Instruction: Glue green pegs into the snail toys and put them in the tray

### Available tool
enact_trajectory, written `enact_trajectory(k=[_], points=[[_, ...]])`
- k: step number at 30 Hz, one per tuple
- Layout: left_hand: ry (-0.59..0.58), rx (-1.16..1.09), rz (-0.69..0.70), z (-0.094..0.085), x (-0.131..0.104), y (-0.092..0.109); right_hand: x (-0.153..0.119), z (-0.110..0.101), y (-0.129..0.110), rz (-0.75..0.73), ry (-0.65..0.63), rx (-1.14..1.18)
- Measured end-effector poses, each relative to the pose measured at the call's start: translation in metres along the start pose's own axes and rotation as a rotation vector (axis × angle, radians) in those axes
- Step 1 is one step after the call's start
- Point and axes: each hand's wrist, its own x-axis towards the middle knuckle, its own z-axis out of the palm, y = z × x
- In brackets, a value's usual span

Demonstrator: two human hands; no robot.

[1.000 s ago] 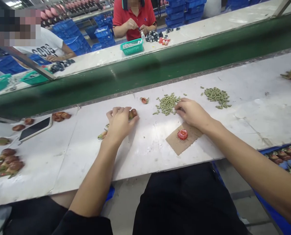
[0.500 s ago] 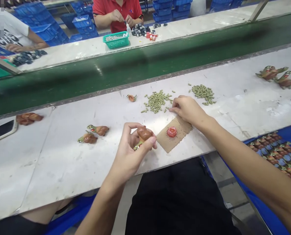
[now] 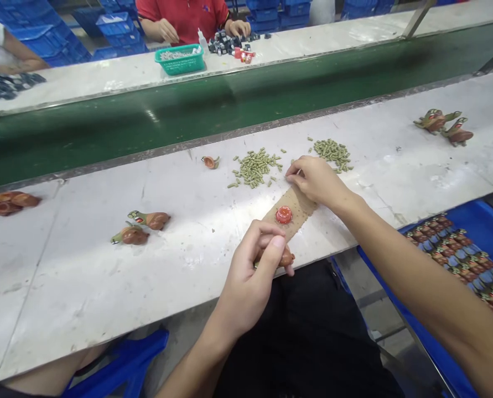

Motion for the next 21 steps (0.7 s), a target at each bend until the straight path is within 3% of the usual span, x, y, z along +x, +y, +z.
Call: enact_trajectory(k=[7, 12, 15, 18, 21], points=[[0.117, 0.175, 0.101, -0.012, 0.005, 0.001, -0.062, -0.034, -0.029, -0.153, 0.192, 0.173], [0.374, 0.369, 0.350, -0.024, -0.009, -0.013, -0.096, -0.027, -0.026, -0.155, 0.235, 0.088], [0.432, 0.339, 0.246, -0.032, -0.038, -0.013, -0.120, -0.020, -0.029, -0.126, 0.156, 0.160], [0.307, 0.245, 0.008, -0.034, -0.066, -0.011, -0.145, -0.019, -0.041, 0.008, 0.099, 0.308], [0.167, 0.108, -0.137, -0.025, -0.076, -0.014, -0.162, -0.019, -0.057, 0.086, -0.054, 0.477]])
